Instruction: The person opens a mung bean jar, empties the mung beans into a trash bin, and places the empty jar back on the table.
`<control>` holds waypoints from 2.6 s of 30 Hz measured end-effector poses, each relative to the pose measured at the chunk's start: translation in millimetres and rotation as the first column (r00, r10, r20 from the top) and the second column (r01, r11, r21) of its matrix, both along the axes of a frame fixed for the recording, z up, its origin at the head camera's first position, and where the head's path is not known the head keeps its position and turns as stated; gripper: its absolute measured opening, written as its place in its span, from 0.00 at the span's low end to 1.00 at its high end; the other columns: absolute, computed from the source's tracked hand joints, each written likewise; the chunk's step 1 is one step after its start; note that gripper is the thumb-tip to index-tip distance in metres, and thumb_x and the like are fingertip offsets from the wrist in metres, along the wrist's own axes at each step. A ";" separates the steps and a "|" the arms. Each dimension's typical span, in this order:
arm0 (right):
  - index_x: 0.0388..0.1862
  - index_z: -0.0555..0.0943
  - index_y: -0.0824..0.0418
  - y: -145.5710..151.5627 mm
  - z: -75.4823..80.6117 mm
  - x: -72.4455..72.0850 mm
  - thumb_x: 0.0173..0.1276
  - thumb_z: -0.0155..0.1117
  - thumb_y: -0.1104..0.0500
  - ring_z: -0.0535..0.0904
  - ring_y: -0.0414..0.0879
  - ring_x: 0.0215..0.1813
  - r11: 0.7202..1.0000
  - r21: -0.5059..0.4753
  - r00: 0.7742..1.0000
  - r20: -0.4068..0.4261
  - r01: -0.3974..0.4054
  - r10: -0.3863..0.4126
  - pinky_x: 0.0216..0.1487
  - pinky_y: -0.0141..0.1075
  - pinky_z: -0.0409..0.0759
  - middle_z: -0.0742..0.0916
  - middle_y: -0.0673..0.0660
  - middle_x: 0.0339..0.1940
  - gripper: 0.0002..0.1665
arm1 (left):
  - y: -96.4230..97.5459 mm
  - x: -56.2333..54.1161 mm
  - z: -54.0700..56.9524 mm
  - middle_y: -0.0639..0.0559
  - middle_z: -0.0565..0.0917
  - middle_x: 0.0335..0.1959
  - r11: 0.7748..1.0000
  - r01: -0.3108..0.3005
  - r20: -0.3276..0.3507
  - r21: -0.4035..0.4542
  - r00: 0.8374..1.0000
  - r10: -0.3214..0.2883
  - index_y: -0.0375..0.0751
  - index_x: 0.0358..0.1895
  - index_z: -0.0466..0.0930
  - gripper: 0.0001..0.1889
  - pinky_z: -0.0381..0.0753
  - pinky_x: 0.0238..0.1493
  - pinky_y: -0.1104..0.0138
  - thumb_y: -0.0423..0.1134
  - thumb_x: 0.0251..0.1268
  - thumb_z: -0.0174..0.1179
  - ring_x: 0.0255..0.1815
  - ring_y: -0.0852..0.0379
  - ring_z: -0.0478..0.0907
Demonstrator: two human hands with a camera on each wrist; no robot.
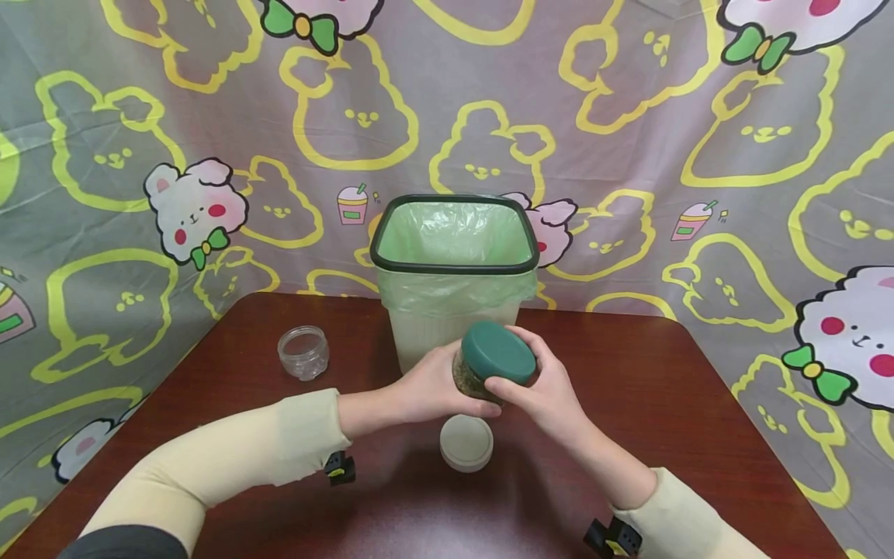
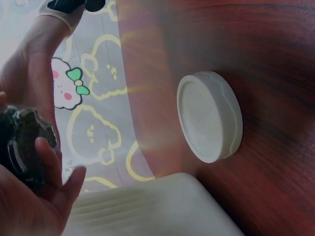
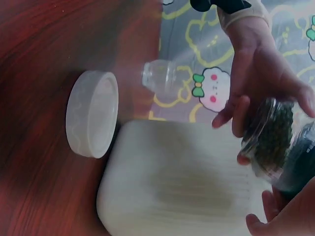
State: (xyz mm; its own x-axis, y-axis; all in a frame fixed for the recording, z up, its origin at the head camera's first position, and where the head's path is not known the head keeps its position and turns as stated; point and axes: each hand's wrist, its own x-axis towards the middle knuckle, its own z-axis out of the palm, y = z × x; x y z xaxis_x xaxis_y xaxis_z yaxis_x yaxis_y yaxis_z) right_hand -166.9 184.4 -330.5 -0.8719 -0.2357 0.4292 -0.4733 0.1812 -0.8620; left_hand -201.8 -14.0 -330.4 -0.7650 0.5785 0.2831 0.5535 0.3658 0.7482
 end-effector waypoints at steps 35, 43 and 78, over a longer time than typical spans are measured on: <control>0.73 0.60 0.68 6.3 -6.9 -9.5 0.67 0.65 0.60 0.73 0.40 0.58 0.994 -0.005 0.993 -0.029 -0.113 0.113 0.52 0.28 0.75 0.73 0.53 0.64 0.39 | -6.5 -5.2 -2.9 0.64 0.80 0.44 1.000 0.028 0.046 0.003 0.999 -0.028 0.48 0.56 0.73 0.35 0.76 0.47 0.69 0.52 0.43 0.77 0.45 0.67 0.77; 0.66 0.66 0.72 -2.7 0.5 -2.1 0.62 0.65 0.70 0.76 0.40 0.51 0.998 -0.051 0.999 0.027 -0.023 0.024 0.48 0.27 0.76 0.79 0.52 0.53 0.33 | -4.1 -2.0 0.8 0.63 0.80 0.44 1.000 -0.006 0.039 -0.008 0.999 0.007 0.48 0.56 0.73 0.36 0.75 0.47 0.69 0.53 0.41 0.78 0.45 0.67 0.77; 0.74 0.60 0.64 10.4 -5.8 -13.5 0.66 0.66 0.57 0.73 0.45 0.59 0.967 -0.034 0.967 -0.036 -0.252 0.251 0.53 0.33 0.75 0.75 0.53 0.62 0.41 | -10.4 -6.7 2.9 0.65 0.80 0.46 0.996 0.094 0.053 -0.009 0.994 -0.093 0.50 0.58 0.72 0.36 0.75 0.49 0.69 0.50 0.43 0.78 0.47 0.67 0.77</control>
